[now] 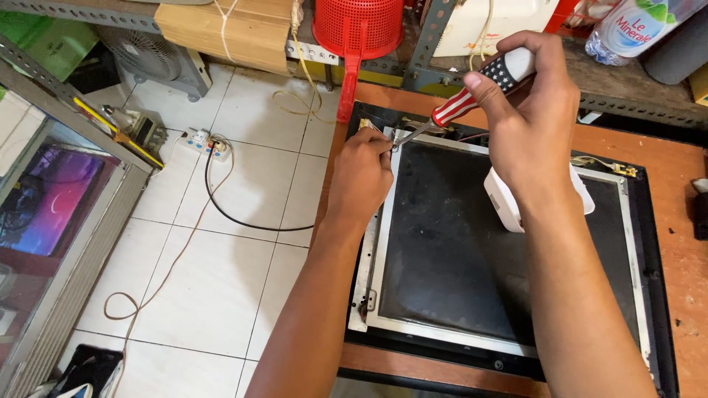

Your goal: The person uses a screwdriver to remove screws from the metal frame of a disassembled electronic device, likely a monitor or television. They place the removed screws into a white container and then detach a metal bracket from the frame.

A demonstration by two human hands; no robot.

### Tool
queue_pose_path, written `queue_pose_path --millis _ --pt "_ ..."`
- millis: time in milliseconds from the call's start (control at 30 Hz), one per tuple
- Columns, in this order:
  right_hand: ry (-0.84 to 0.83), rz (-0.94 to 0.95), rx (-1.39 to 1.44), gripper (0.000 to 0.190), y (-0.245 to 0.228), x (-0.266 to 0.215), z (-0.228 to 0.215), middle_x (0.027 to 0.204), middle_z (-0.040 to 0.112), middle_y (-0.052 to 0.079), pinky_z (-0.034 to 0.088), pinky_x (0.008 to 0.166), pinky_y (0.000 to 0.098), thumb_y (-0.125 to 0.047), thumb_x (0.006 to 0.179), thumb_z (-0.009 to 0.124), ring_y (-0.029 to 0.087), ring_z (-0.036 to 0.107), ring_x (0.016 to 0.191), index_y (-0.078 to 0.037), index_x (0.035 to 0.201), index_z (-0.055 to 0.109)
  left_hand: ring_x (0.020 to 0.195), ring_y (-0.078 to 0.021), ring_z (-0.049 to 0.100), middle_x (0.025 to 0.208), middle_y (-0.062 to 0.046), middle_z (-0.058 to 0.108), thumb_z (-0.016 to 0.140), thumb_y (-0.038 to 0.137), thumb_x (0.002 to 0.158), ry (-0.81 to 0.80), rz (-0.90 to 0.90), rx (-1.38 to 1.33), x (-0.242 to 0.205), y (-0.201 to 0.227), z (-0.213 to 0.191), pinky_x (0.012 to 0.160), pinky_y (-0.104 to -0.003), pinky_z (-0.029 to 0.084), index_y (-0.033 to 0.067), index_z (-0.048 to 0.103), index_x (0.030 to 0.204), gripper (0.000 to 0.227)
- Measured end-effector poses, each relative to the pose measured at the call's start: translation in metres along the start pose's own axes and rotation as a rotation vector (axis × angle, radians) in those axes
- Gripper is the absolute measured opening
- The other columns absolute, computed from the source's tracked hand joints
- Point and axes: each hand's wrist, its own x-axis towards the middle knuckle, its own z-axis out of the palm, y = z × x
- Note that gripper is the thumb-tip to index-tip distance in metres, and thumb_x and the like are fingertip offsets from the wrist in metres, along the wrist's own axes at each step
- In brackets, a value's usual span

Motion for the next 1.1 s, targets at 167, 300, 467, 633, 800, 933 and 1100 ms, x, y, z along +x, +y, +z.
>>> queue_pose_path --millis 167,300,467,633,800,933,1100 --pt "0.014 0.007 0.021 0.03 0.0011 -0.0002 -0.0004 0.085 0.048 0.001 0.029 0.068 0.0306 -0.009 0.105 0.08 0.014 0.037 0.074 -0.008 0.124 0.056 0.089 -0.0257 0.072 0.105 -0.007 0.07 0.065 -0.003 0.088 -0.009 -0.021 -0.014 0.001 0.0037 -0.0023 0.079 -0.04 0.061 -0.0011 0.08 0.105 0.022" --pt "0.006 0.024 0.039 0.03 0.0009 -0.0007 0.0014 0.084 0.047 0.001 0.031 0.066 0.0295 -0.009 0.105 0.08 0.013 0.039 0.073 -0.009 0.124 0.056 0.086 -0.026 0.072 0.104 -0.006 0.07 0.065 -0.004 0.087 0.0 0.004 0.009 0.0005 -0.0013 0.0015 0.075 -0.04 0.062 -0.0008 0.08 0.104 0.022" --pt "-0.007 0.034 0.034 0.029 0.0025 -0.0008 0.0018 0.082 0.046 0.0 0.029 0.066 0.0302 -0.01 0.105 0.079 0.014 0.038 0.073 -0.009 0.123 0.056 0.085 -0.0257 0.072 0.102 -0.007 0.07 0.066 -0.005 0.086 0.012 0.011 -0.002 0.0004 -0.0001 0.0012 0.074 -0.04 0.061 -0.0004 0.08 0.102 0.021" --pt "0.004 0.018 0.019 0.03 0.0034 -0.0011 -0.0004 0.085 0.047 0.001 0.029 0.067 0.0308 -0.007 0.106 0.08 0.014 0.037 0.074 -0.008 0.124 0.056 0.087 -0.0264 0.072 0.103 -0.008 0.07 0.065 -0.006 0.085 0.007 0.005 0.0 0.0005 0.0 0.0008 0.075 -0.04 0.062 -0.0006 0.08 0.101 0.022" --pt "0.018 0.022 0.025 0.03 0.0065 -0.0013 0.0 0.082 0.041 0.001 0.028 0.067 0.0306 -0.009 0.105 0.081 0.014 0.035 0.074 -0.009 0.123 0.057 0.088 -0.0261 0.072 0.103 -0.007 0.07 0.066 -0.006 0.085 0.002 0.002 0.005 0.0003 0.0021 -0.0013 0.076 -0.041 0.062 -0.0004 0.08 0.102 0.022" --pt "0.034 0.017 0.054 0.03 0.0065 -0.0012 -0.0004 0.087 0.046 0.002 0.03 0.07 0.0296 -0.006 0.105 0.081 0.014 0.037 0.077 -0.008 0.123 0.057 0.088 -0.0264 0.072 0.103 -0.008 0.07 0.068 -0.006 0.086 -0.012 0.0 0.008 0.0001 0.0047 -0.0039 0.077 -0.04 0.062 -0.0012 0.08 0.103 0.022" --pt "0.029 0.032 0.071 0.029 0.0059 -0.001 0.0009 0.085 0.045 0.001 0.03 0.068 0.0291 -0.006 0.105 0.081 0.013 0.037 0.076 -0.009 0.122 0.057 0.087 -0.0265 0.072 0.103 -0.007 0.069 0.066 -0.005 0.086 0.007 0.009 0.008 0.0003 0.0009 -0.0012 0.073 -0.042 0.062 -0.0003 0.08 0.102 0.022"
